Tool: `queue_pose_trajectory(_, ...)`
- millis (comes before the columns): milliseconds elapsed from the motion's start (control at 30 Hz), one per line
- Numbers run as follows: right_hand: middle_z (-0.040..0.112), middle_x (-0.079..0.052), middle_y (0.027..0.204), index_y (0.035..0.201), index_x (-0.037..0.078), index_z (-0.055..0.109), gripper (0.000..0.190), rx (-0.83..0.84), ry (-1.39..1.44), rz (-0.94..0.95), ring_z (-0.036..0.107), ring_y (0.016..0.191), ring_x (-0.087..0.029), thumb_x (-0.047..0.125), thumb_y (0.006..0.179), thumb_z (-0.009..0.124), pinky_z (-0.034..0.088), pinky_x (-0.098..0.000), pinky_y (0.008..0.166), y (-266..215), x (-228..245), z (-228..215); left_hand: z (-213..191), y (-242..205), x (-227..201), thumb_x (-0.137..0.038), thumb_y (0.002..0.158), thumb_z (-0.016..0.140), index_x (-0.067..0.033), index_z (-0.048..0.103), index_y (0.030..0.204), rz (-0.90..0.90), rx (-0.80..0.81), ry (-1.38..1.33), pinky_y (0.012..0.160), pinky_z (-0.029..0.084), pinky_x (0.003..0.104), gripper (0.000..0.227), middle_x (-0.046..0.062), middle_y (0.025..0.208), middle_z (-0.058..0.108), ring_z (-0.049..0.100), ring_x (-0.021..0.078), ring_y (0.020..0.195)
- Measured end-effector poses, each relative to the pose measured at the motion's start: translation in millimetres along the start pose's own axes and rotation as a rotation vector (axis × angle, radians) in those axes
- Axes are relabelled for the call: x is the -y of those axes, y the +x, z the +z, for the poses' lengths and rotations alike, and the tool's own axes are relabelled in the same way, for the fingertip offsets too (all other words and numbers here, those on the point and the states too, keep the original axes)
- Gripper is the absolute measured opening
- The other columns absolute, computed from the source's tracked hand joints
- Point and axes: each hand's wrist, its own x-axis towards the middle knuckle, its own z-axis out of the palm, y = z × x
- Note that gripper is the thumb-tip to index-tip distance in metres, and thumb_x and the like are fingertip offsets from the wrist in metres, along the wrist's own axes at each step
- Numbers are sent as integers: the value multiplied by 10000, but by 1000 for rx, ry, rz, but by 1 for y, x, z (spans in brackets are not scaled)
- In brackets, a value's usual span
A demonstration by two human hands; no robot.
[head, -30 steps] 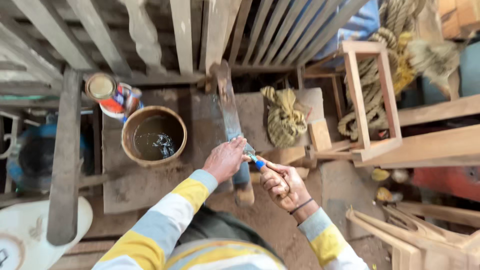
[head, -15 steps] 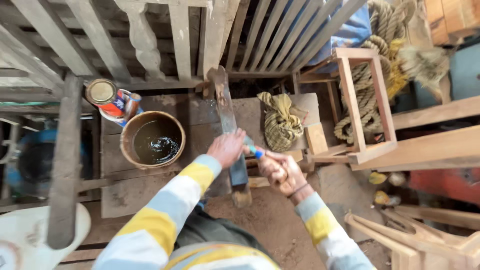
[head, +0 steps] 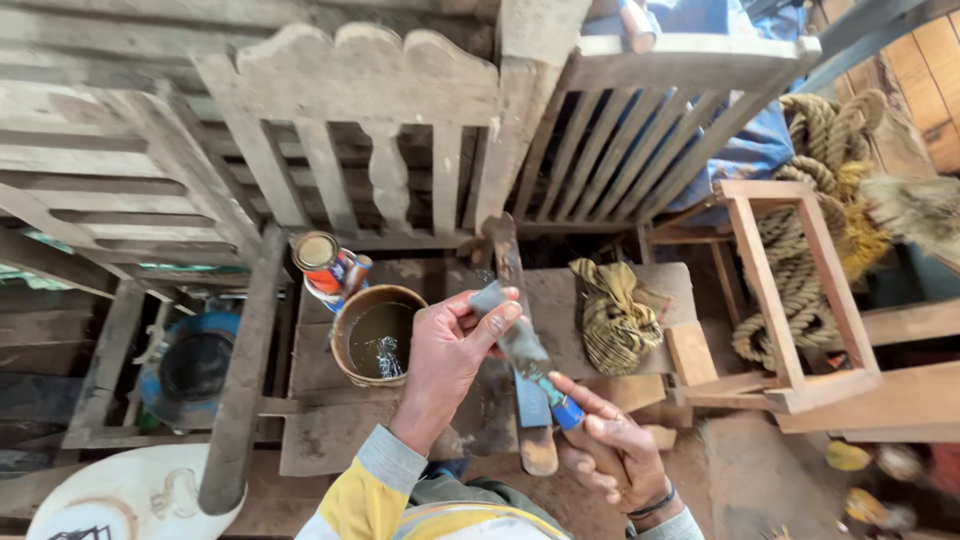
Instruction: The person applies a substance to a metal surface using a small spreader, dipping the tool into a container of liquid and smoothing the material across the metal.
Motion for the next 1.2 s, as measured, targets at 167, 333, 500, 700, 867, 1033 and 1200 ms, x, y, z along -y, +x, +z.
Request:
queue_pose_trajectory(167,553,-163,817,1615,112,338,662,185,33,38,422,495,-109,173,997,569,381,-223,388,21,-7,0,-13,-1,-23,-220,932,761,3,772,956,27,-14,48,581,589,231,225,-8,782,745,684,40,673)
queue_pose_trajectory(333,554,-166,795,1586,109,379,650,133,15,24,413,496,-117,177,970,573,380,-221,367,38,-8,3,-24,12,-29,-307,951,712,1,798,995,5,-14,37,577,599,230,323,-4,781,746,698,52,645)
queue_pose_trajectory(500,599,-171,814,1559,76,390,678,-57,-47,37,455,513,-153,168,906,545,361,-227,332,60,-4,18,-51,40,-7,-384,965,651,23,777,974,-90,-58,-30,580,620,265,426,60,788,777,736,118,635)
queue_pose_trajectory(700,602,-69,722,1553,151,457,624,-250,-491,240,430,422,-98,184,938,562,361,-226,355,141,-12,19,-158,88,83,-335,1004,651,-16,684,1154,93,-518,-80,685,620,233,354,58,974,750,742,96,808)
queue_pose_trajectory(867,611,15,703,1531,163,515,592,-287,-916,468,479,494,-89,125,941,541,399,-256,437,263,-59,-28,-234,69,164,-247,1063,621,50,675,1087,-50,-569,122,570,534,242,303,83,846,694,669,129,679)
queue_pose_trajectory(1033,631,-53,615,1377,129,657,486,-445,-1505,352,602,460,-167,155,892,638,473,-290,435,349,-113,-59,-258,62,199,-146,996,556,21,724,1056,-196,-586,251,560,574,224,245,48,836,743,708,87,676)
queue_pose_trajectory(1200,662,-73,656,1253,88,684,396,-474,-1297,376,601,503,-153,124,860,713,481,-328,437,362,-128,-90,-252,54,179,-174,986,697,86,731,888,-326,-609,395,534,532,238,280,60,728,716,665,80,626)
